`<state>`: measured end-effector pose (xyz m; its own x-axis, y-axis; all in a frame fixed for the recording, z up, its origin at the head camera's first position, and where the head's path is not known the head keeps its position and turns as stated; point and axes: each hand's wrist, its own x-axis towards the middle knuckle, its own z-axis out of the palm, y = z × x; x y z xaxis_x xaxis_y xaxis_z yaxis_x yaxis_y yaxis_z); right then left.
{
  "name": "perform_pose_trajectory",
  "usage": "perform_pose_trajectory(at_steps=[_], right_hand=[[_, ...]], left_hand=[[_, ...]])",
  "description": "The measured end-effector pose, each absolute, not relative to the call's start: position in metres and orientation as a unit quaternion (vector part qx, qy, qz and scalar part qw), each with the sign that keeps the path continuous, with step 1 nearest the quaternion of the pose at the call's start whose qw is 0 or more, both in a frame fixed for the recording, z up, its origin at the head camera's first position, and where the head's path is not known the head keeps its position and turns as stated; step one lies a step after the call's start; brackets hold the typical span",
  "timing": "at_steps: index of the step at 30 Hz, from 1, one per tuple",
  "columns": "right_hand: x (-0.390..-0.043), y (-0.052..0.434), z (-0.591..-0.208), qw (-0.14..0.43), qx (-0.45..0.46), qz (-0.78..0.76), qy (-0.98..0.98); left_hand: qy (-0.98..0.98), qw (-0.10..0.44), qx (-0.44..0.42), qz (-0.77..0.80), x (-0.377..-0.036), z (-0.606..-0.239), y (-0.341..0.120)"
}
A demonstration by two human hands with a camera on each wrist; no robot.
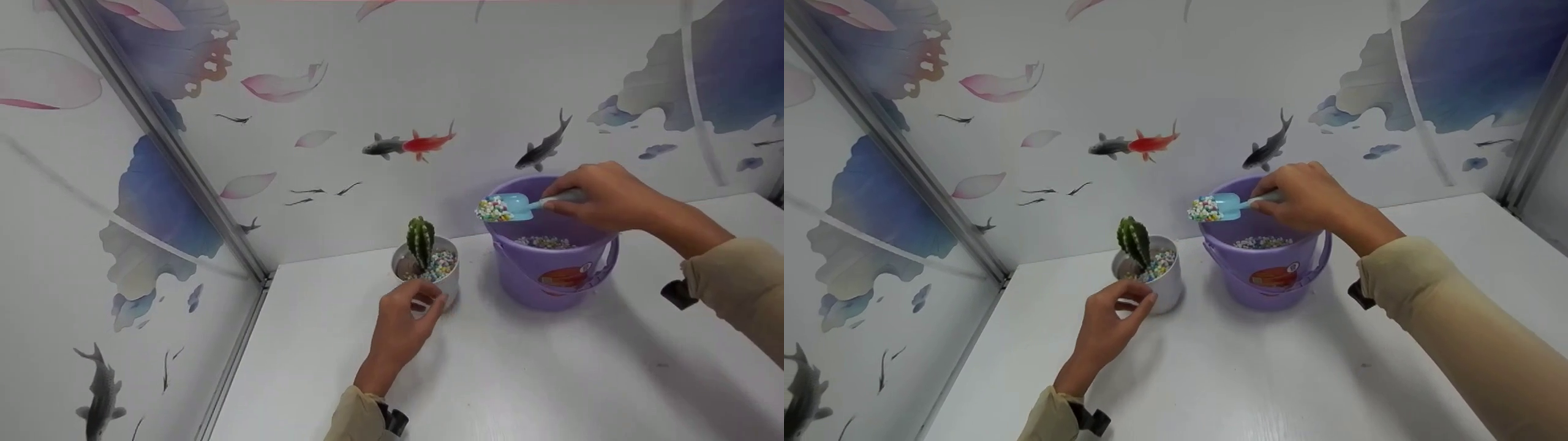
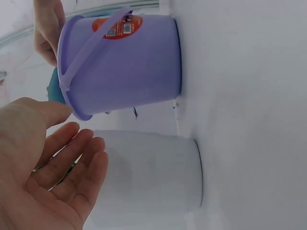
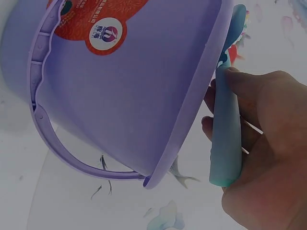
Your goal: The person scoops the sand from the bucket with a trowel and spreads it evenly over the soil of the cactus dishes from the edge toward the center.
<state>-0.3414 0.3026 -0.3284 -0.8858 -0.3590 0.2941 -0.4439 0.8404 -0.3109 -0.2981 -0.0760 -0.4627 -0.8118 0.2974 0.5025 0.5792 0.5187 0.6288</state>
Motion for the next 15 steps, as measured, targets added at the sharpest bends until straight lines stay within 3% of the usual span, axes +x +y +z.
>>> perform_pose_trajectory(at_steps=[9, 15], right_hand=[[-0.346, 0.287, -0.329, 0.099, 0.207, 0.189, -0.955], [-0.347, 0.274, -0.329, 0.091, 0.206, 0.191, -0.955]], left_hand=[[-0.862, 0.215, -0.136, -0.438, -0.317, -0.474, -0.096], [-0.865, 0.226, -0.1, -0.437, -0.323, -0.479, -0.091]])
